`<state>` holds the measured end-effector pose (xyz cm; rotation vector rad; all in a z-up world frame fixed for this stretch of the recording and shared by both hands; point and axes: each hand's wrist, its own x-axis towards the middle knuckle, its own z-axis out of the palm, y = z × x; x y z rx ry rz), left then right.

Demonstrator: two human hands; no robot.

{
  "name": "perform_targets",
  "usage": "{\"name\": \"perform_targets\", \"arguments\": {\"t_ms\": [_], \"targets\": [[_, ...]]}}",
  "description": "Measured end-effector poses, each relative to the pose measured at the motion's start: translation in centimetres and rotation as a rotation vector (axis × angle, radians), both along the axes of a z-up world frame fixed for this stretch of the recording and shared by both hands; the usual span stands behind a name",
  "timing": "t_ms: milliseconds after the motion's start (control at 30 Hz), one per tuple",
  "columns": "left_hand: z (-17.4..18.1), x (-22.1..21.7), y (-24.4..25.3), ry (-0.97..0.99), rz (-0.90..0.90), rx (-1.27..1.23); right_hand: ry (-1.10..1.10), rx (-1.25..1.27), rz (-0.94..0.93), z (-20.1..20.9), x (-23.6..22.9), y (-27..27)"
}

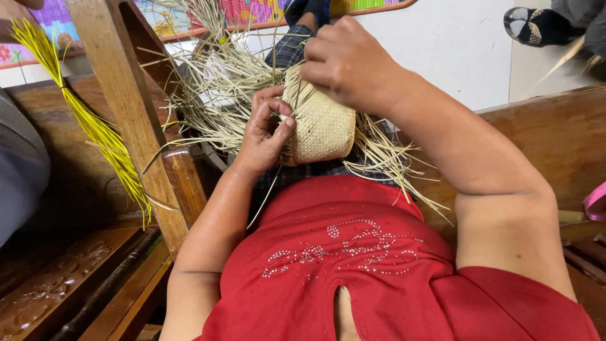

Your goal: Weaving a cap using dried straw or grass strands by hand.

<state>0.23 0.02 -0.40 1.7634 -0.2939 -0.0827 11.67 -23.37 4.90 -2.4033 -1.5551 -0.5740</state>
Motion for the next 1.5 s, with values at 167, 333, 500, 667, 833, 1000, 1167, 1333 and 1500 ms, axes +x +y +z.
{"name": "perform_targets", "arguments": {"t_ms": [167,333,500,667,833,1000,1167,1333,1500], "targets": [[-0.2,-0.1,-0.1,0.007,-0.003,-0.003,0.112,-0.034,-0.069,-2.8,1.6,1.2],[-0.2,-0.2,-0.3,0.012,-0.019,-0.051,0.227,0.006,-0.045,-3.9,2.0,5.9],[0.0,-0.6,-1.0,-0.067,0.103,-0.010,0.744,0.240,0.123,-4.1,1.3,8.6],[-1.4,-1.2,-2.2,0.093,0.259,-0.212,1.105,0.357,0.109,-3.3,0.7,8.6],[-2.3,-0.9,-2.3,0.133,0.295,-0.312,1.065,0.469,0.178,-3.7,0.6,8.2],[-1.2,-0.2,-1.8,0.113,0.187,-0.279,0.672,0.481,0.190,-4.3,0.4,7.9],[-1.3,-0.1,-1.6,0.180,0.237,-0.373,0.798,0.480,0.076,0.2,-1.3,5.1],[-2.2,-0.2,-1.6,0.207,0.219,-0.409,0.805,0.239,0.026,-1.2,-3.8,2.5],[-1.8,-0.3,-1.7,0.192,0.251,-0.334,0.897,0.368,-0.089,-2.6,-4.3,2.5]]}}
